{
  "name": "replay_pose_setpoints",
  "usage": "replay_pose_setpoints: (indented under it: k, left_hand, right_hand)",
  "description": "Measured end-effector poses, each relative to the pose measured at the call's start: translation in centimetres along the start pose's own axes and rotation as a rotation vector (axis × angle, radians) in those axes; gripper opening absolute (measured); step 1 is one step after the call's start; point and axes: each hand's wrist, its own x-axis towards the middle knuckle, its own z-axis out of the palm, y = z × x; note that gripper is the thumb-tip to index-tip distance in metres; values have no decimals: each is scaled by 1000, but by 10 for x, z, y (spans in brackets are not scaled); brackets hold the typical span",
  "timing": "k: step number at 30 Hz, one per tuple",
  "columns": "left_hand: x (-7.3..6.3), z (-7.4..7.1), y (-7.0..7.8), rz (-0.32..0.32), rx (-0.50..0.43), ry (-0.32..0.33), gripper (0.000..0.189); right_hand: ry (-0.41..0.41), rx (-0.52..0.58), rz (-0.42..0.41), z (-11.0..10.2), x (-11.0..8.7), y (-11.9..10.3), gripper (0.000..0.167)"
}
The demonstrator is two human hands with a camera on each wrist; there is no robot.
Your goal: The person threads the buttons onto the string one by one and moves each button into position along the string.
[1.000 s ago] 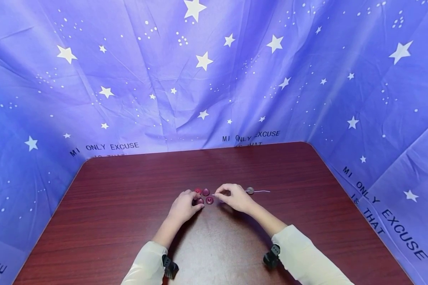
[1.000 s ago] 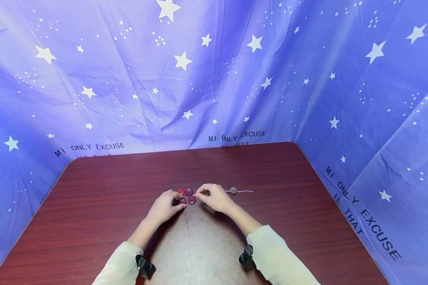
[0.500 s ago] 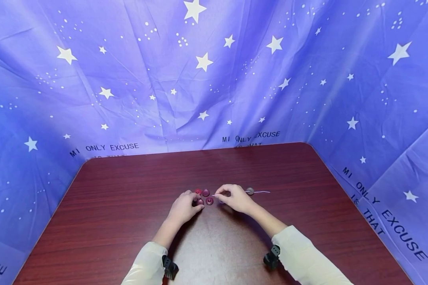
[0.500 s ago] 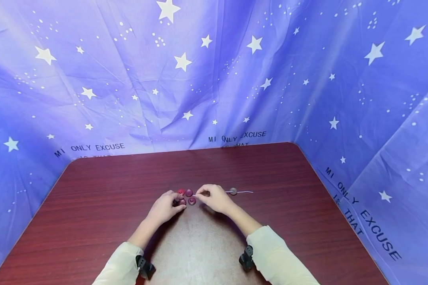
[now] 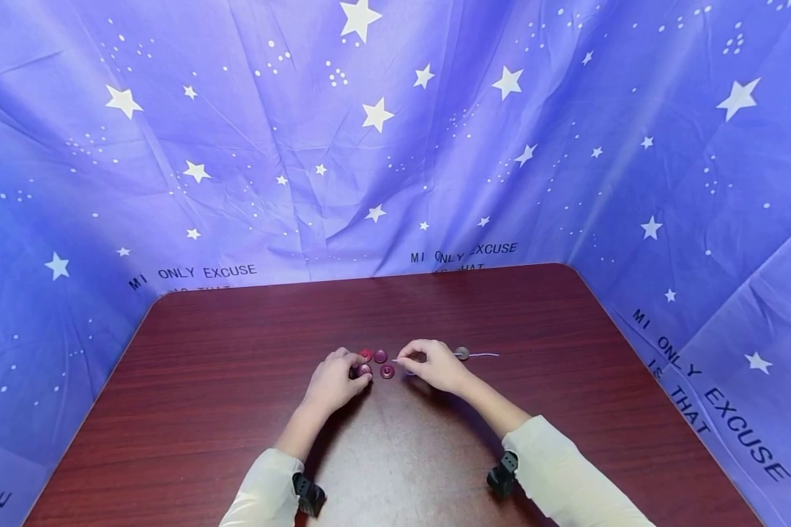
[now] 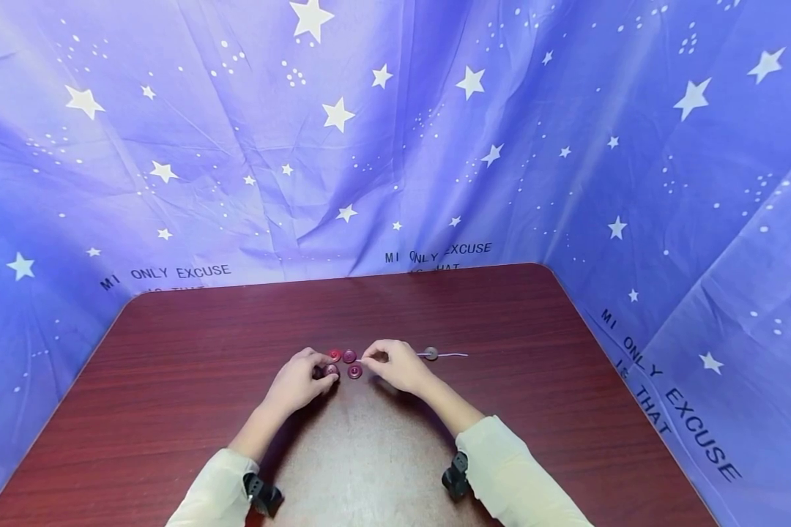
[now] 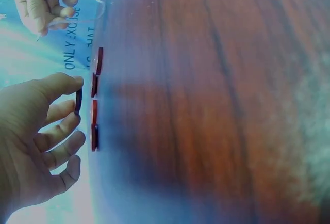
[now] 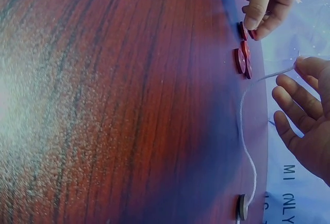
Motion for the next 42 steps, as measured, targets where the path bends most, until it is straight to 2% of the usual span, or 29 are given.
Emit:
replay_pose_setpoints:
  k: [7,18,26,42]
  left_hand:
    - [0,-7,1,-12,-41,46,23]
    - [1,-9,3,-68,-235,84,23]
    - [3,-8,4,-43,-389,117,23]
    - [4,-2,4,-15,-686,72,27]
  right_hand:
    - [1,-7,6,-2,-1,-1,9]
    - [5,-15,4,-2,0,-2,10]
    - [9,-20,-2,-1,1,-4,9]
    - [2,-21,-16,1,2,-7,8]
